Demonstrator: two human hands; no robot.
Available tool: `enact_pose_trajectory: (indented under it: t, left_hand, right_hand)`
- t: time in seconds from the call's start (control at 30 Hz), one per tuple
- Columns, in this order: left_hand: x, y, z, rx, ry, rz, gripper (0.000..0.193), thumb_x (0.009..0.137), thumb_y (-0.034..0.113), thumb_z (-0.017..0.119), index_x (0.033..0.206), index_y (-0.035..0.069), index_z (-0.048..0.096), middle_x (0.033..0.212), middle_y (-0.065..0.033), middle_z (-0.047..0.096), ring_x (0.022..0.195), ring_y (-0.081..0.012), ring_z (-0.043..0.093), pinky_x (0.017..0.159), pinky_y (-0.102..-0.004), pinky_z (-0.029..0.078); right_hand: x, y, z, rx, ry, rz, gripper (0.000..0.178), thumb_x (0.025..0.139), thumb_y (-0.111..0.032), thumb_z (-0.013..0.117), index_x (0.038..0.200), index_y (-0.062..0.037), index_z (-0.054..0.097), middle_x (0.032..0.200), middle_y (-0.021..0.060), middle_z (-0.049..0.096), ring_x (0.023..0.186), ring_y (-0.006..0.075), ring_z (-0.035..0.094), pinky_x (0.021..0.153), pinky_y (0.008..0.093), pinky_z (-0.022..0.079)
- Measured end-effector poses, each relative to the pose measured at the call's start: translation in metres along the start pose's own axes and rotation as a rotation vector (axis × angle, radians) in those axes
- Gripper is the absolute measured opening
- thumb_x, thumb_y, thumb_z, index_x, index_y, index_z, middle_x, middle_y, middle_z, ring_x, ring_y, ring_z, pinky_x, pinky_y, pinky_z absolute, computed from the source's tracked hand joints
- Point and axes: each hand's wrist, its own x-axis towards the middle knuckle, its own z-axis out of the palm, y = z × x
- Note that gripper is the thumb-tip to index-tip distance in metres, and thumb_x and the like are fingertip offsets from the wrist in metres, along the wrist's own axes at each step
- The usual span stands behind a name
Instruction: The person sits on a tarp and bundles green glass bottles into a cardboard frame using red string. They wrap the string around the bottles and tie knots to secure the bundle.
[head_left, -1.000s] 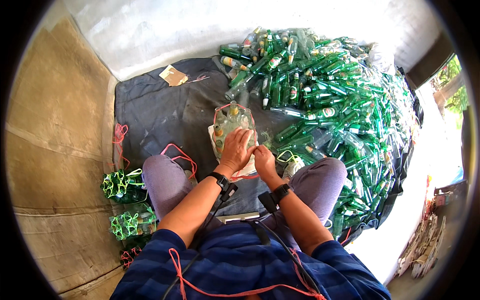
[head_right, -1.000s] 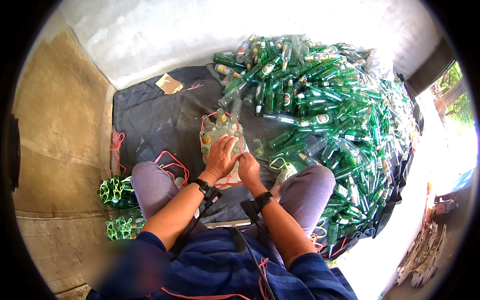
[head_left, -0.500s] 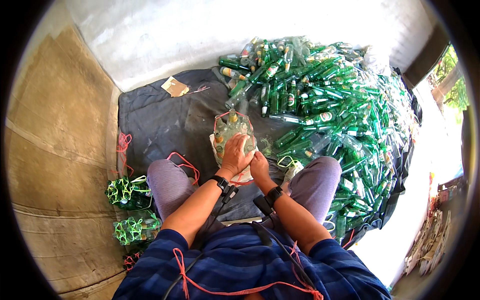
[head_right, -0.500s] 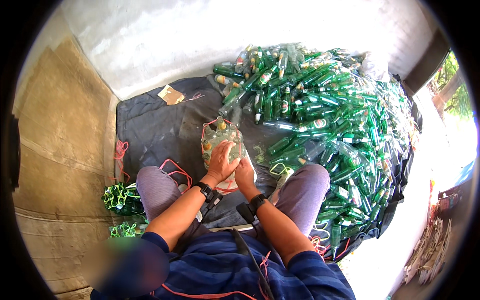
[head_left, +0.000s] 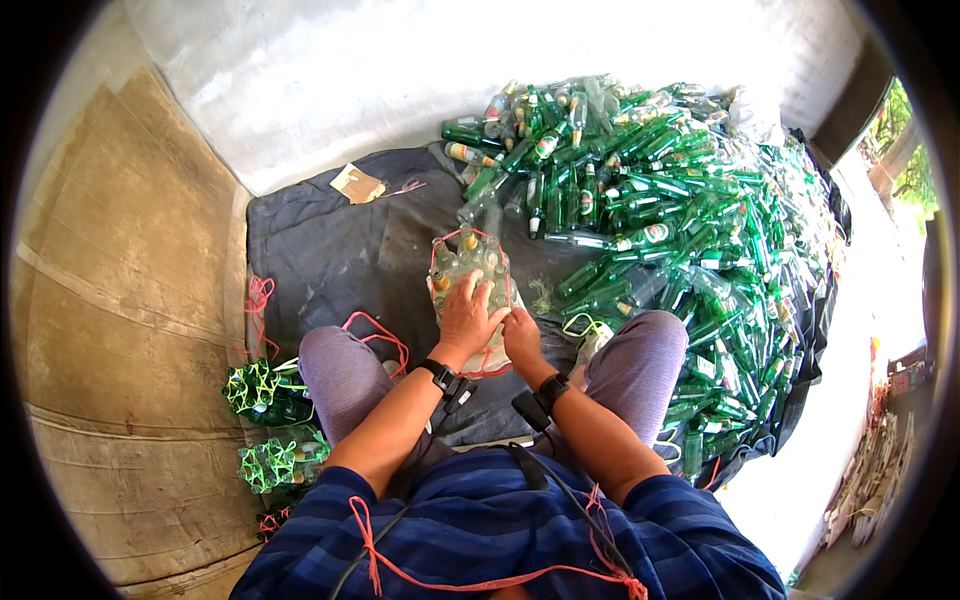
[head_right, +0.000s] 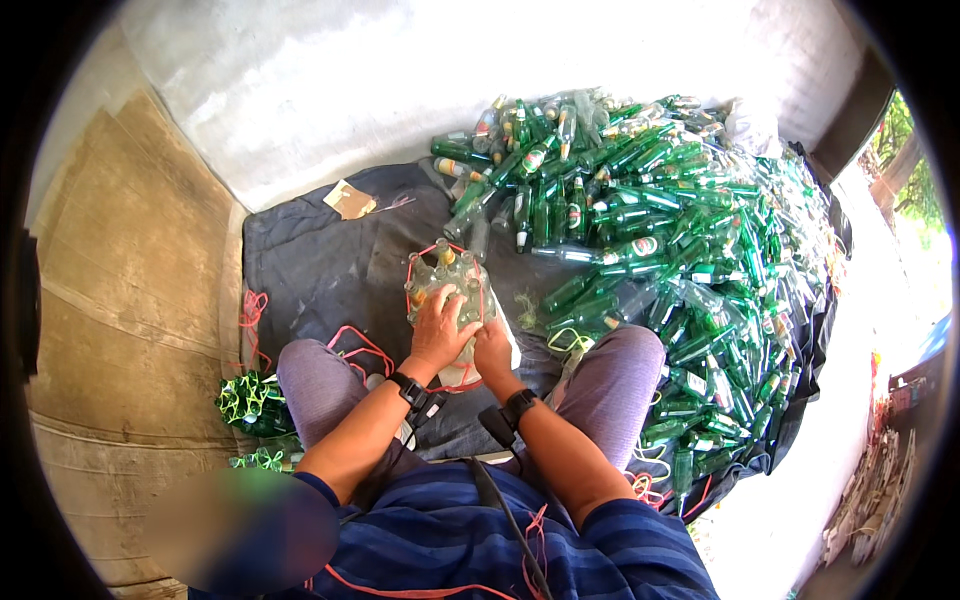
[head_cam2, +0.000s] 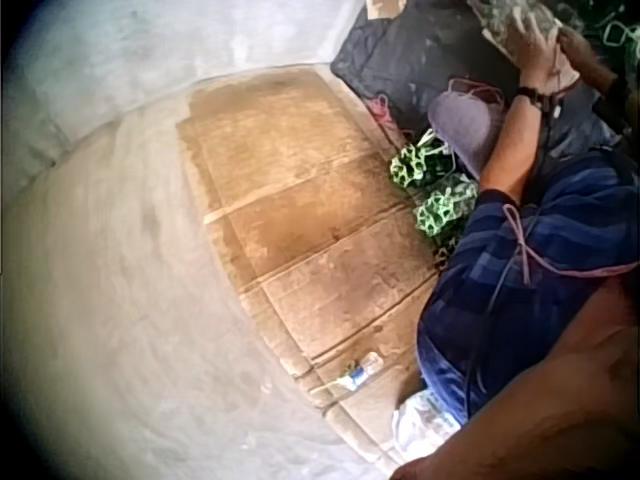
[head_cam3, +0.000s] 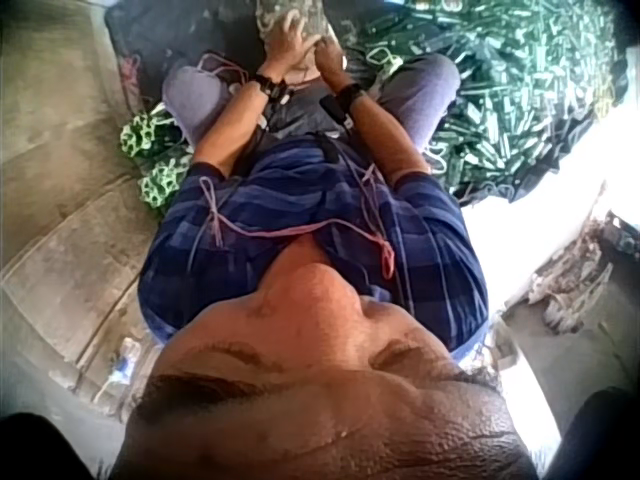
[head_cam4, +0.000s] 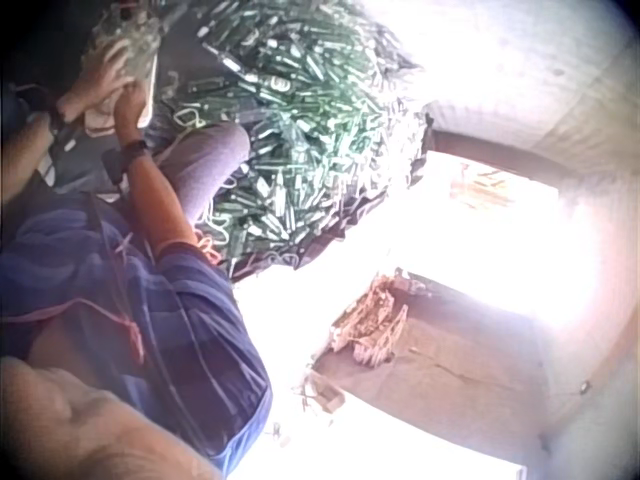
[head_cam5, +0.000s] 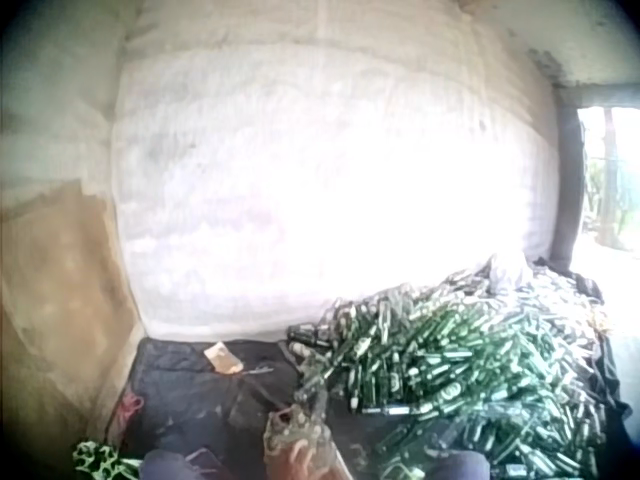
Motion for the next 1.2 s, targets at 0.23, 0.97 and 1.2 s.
enact_pose_trajectory:
  t: [0.23, 0.97, 1.2]
  left_hand:
    - [-0.014, 0.01, -0.069, 0.006, -0.253, -0.242, 0.056, 0.081, 0.029, 0.077, 0.126, 0.004, 0.054, 0.112, -0.0202, 0.066, 0.104, -0.0381, 0.064, 0.081, -0.0474, 0.052]
    - [-0.057, -0.032, 0.012, -0.351, -0.131, -0.22, 0.034, 0.098, 0.027, 0.059, 0.123, 0.003, 0.057, 0.091, -0.0237, 0.067, 0.088, -0.0437, 0.064, 0.074, -0.0506, 0.052]
    - [-0.055, -0.03, 0.013, -0.351, -0.069, -0.239, 0.037, 0.098, 0.027, 0.061, 0.125, 0.002, 0.058, 0.092, -0.021, 0.069, 0.087, -0.04, 0.066, 0.076, -0.0462, 0.053]
  right_hand:
    - [0.0, 0.002, 0.001, 0.028, -0.012, 0.04, 0.022, 0.093, -0.018, 0.051, 0.097, -0.0014, 0.064, 0.085, 0.0228, 0.066, 0.083, 0.0397, 0.065, 0.075, 0.0466, 0.049]
    - [-0.022, -0.044, -0.015, -0.296, 0.052, -0.26, 0.019, 0.099, -0.016, 0.051, 0.09, -0.0005, 0.055, 0.08, 0.0274, 0.062, 0.075, 0.047, 0.062, 0.065, 0.0516, 0.047]
    - [-0.032, -0.064, -0.021, -0.73, -0.104, -0.303, 0.013, 0.097, -0.012, 0.049, 0.095, 0.0008, 0.05, 0.075, 0.026, 0.065, 0.072, 0.0452, 0.067, 0.06, 0.0536, 0.052]
